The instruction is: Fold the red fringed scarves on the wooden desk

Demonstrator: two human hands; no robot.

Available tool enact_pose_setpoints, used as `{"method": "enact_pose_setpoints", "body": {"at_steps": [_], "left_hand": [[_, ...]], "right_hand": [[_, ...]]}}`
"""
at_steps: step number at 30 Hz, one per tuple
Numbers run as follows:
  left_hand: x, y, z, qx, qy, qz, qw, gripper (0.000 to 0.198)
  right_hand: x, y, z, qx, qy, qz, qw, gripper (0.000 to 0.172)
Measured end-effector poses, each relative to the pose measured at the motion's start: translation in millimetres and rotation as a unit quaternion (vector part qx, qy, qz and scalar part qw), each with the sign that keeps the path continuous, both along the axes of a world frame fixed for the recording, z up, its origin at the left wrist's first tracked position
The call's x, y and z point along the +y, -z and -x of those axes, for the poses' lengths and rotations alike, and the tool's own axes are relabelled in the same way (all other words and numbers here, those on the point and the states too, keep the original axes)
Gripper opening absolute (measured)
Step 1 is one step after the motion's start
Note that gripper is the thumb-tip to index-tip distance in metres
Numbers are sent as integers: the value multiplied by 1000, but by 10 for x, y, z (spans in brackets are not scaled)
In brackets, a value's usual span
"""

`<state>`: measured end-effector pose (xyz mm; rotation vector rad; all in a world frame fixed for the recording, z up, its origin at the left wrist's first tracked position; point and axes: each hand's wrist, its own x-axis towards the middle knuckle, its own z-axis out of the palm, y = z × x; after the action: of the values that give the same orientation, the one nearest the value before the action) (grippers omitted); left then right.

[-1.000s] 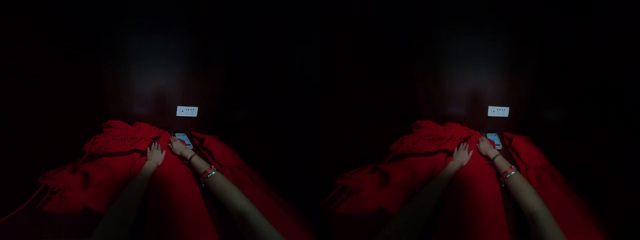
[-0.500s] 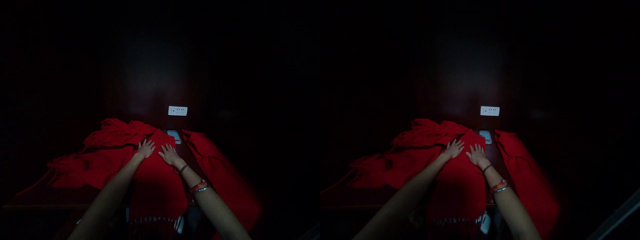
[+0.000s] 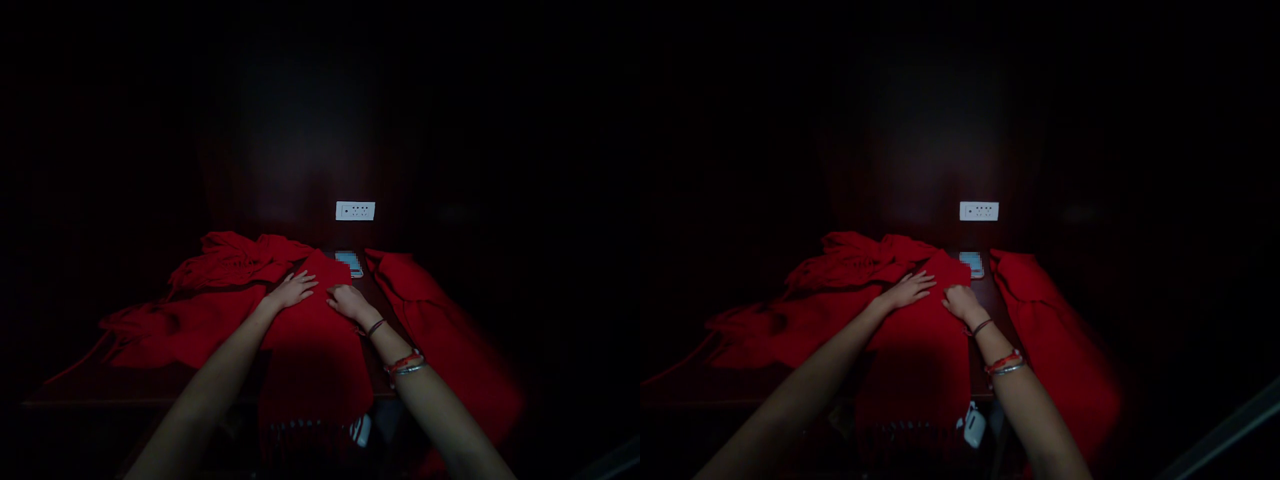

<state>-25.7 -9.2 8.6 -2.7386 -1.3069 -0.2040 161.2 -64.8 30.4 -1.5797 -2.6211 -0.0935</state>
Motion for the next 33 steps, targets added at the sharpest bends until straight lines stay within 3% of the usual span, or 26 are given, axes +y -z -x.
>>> {"method": "enact_pose_setpoints", "body": {"at_steps": [2,4,10,22,28,33], "left_hand": [[-6,-35,-11,0,66,-52,996,35],[0,-50,-35,10,91,-82,992,33],[39,-27,-108,38,67,-147,986,27],[23,-28,-114,17,49,-185,981,21],[-18,-50,-157,25,37,-177,983,22],[-11,-48,-103,11,49,-131,990,25]], "right_hand": [[-37,-29,34,-14,14,-25,999,32],[-64,-39,82,-28,22,-46,998,28],[-95,-9,189,-50,30,-65,996,29],[-62,-6,226,-18,66,-85,994,30],[-62,-3,212,-7,80,-92,992,29],[-69,-6,124,-4,41,-76,996,30]]}}
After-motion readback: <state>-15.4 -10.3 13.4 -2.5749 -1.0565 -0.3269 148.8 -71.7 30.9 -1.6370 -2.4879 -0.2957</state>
